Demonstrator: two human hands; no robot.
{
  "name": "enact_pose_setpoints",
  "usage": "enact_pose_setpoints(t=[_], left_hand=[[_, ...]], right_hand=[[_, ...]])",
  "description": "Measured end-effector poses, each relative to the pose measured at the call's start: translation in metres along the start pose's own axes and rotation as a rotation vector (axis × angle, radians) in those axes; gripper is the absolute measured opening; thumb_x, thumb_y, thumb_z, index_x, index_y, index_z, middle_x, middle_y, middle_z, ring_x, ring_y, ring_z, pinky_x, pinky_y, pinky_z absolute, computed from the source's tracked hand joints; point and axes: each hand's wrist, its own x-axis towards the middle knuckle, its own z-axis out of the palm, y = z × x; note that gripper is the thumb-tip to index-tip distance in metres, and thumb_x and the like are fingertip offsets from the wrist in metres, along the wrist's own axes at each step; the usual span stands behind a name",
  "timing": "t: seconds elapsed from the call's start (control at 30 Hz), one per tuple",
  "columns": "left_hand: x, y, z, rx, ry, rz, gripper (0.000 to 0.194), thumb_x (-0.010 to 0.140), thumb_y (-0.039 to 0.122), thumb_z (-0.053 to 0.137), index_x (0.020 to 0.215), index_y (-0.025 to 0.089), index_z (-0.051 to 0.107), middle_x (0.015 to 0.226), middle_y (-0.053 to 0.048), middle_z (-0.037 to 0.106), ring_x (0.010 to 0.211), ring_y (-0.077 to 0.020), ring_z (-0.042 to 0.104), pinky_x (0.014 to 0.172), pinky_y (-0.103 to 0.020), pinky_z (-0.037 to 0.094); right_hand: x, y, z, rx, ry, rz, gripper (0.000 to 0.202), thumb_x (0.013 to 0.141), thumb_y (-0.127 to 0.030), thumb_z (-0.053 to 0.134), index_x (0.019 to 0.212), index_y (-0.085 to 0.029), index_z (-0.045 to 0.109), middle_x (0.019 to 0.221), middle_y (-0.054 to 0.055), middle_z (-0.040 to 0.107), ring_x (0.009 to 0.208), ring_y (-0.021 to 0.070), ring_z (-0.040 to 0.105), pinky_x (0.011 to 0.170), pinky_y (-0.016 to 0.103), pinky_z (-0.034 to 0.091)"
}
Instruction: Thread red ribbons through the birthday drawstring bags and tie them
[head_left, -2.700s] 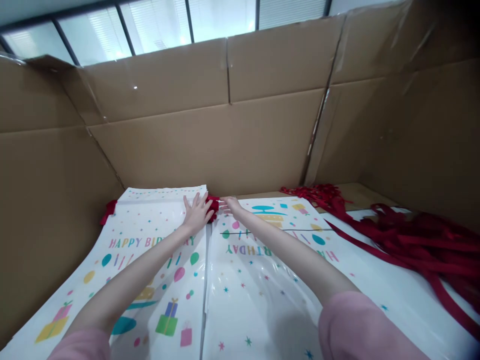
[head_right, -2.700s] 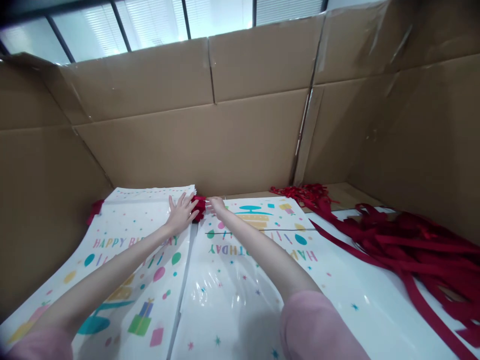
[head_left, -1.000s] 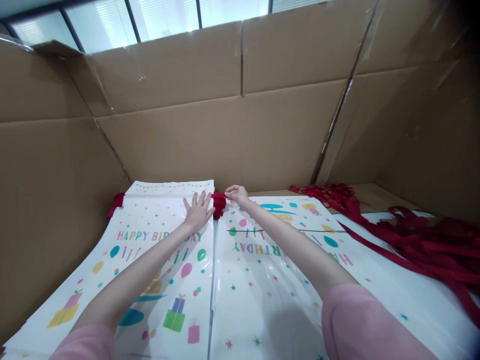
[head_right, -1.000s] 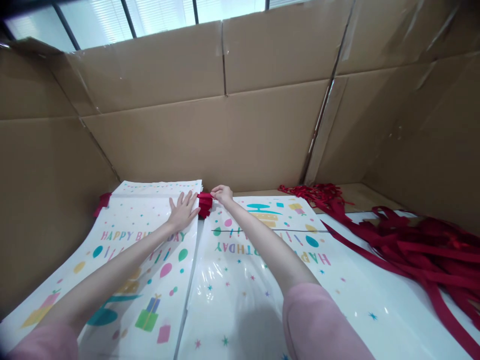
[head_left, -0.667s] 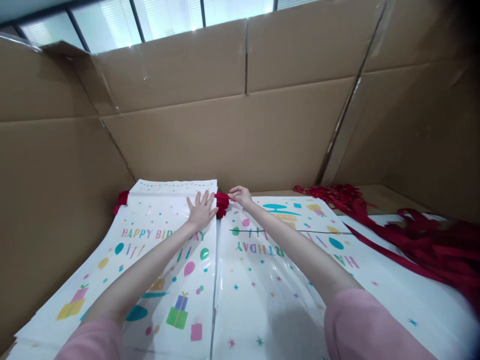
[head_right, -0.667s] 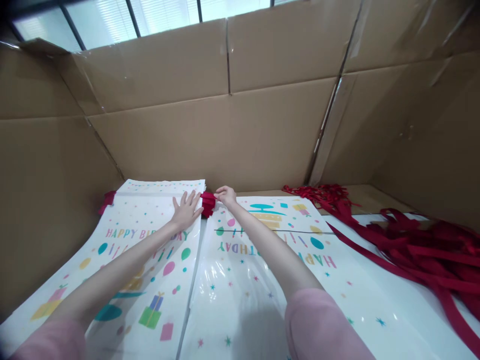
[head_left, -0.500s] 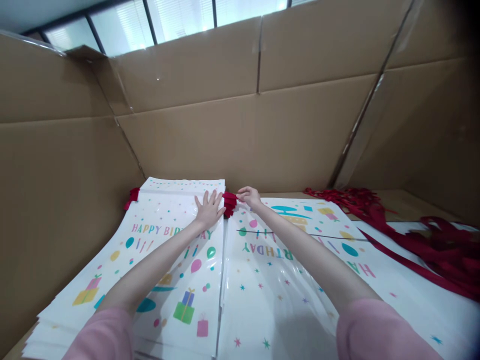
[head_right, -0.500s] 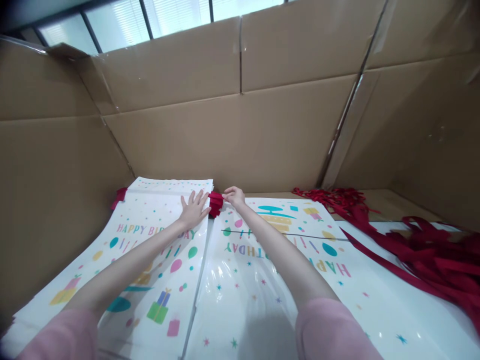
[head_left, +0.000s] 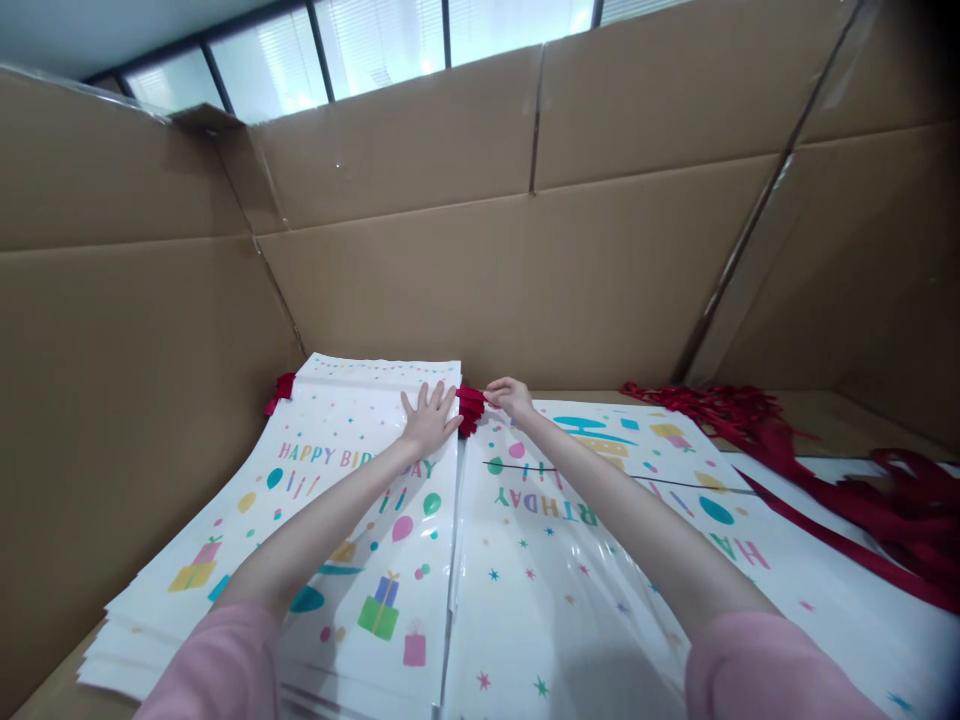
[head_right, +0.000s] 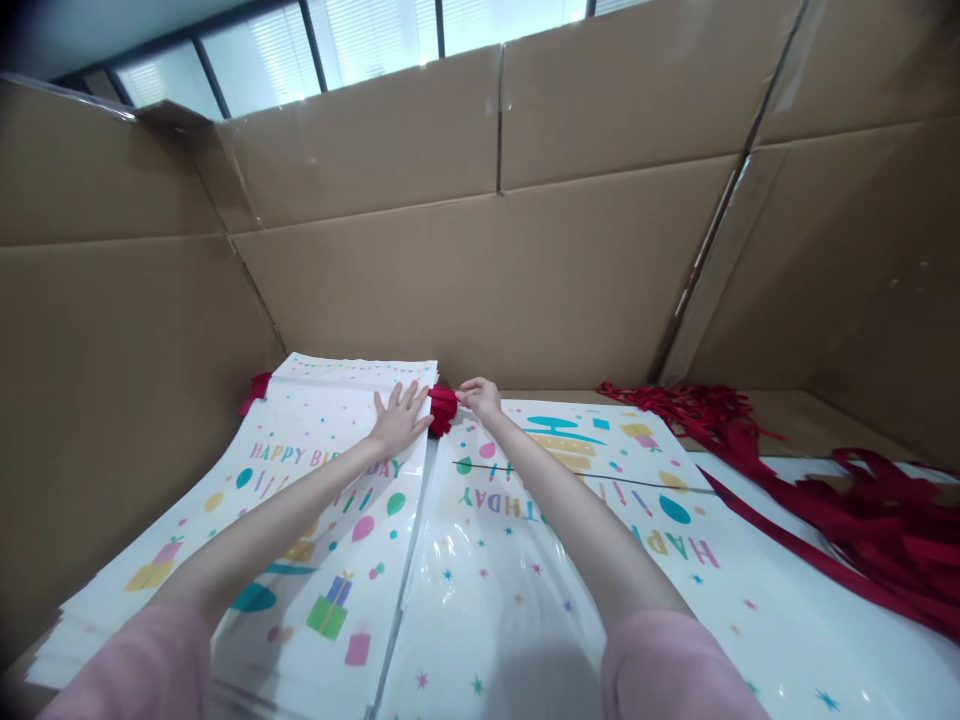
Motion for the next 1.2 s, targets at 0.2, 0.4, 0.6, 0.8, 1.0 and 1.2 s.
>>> enact_pose_setpoints(t=[0.2, 0.4, 0.6, 0.8, 1.0, 1.2], left_hand=[[0.005, -0.031, -0.025, -0.031, 0.118, -0.096, 0.051, 0.095, 0.050, 0.024, 0.141, 0.031, 0.033, 0.150, -0.004, 0.028, 0.135, -0.0298, 0.024, 0.107, -0.056, 0.017], [-0.002, -0.146, -0.078, 0.054, 0.203, -0.457, 0.033, 0.088, 0.028, 0.041, 0.111, 0.020, 0.062, 0.122, -0.013, 0.055, 0.114, -0.0337, 0.042, 0.091, -0.048, 0.034], [-0.027, -0.241, -0.110, 0.082, 0.131, -0.737, 0.029, 0.082, 0.026, 0.044, 0.092, 0.018, 0.070, 0.109, -0.017, 0.061, 0.107, -0.0395, 0.044, 0.082, -0.050, 0.034], [-0.025, -0.271, -0.103, 0.008, 0.054, -0.838, 0.026, 0.079, 0.029, 0.049, 0.093, 0.020, 0.070, 0.103, -0.014, 0.066, 0.106, -0.0370, 0.049, 0.085, -0.050, 0.034], [-0.018, -0.278, -0.096, -0.061, 0.088, -0.903, 0.023, 0.078, 0.033, 0.055, 0.090, 0.020, 0.069, 0.097, -0.012, 0.067, 0.102, -0.0356, 0.054, 0.086, -0.051, 0.032], [-0.013, -0.286, -0.094, -0.174, 0.092, -0.941, 0.022, 0.070, 0.037, 0.064, 0.075, 0.016, 0.070, 0.086, -0.015, 0.068, 0.101, -0.0406, 0.053, 0.084, -0.055, 0.031]], right_hand=[[0.003, 0.000, -0.001, 0.018, -0.017, 0.007, 0.025, 0.055, -0.024, 0.077, 0.071, -0.016, 0.059, 0.057, 0.001, 0.063, 0.054, 0.0126, 0.059, 0.052, 0.023, 0.049], [0.002, -0.001, -0.004, 0.023, -0.052, 0.020, 0.023, 0.055, -0.022, 0.076, 0.070, -0.016, 0.059, 0.060, 0.001, 0.064, 0.053, 0.0117, 0.059, 0.055, 0.024, 0.050], [-0.001, -0.002, -0.008, 0.019, -0.088, 0.020, 0.025, 0.054, -0.023, 0.077, 0.070, -0.016, 0.060, 0.058, 0.000, 0.063, 0.055, 0.0133, 0.060, 0.057, 0.025, 0.051], [-0.002, -0.005, -0.011, 0.022, -0.102, 0.018, 0.024, 0.055, -0.022, 0.078, 0.071, -0.016, 0.060, 0.057, 0.000, 0.063, 0.054, 0.0129, 0.060, 0.056, 0.025, 0.051], [-0.006, -0.009, -0.013, 0.023, -0.126, 0.014, 0.026, 0.057, -0.025, 0.079, 0.071, -0.016, 0.059, 0.058, 0.002, 0.065, 0.054, 0.0141, 0.061, 0.054, 0.025, 0.052], [-0.007, -0.010, -0.013, 0.032, -0.130, 0.025, 0.026, 0.057, -0.024, 0.079, 0.070, -0.016, 0.059, 0.056, 0.001, 0.063, 0.053, 0.0135, 0.061, 0.054, 0.025, 0.052]])
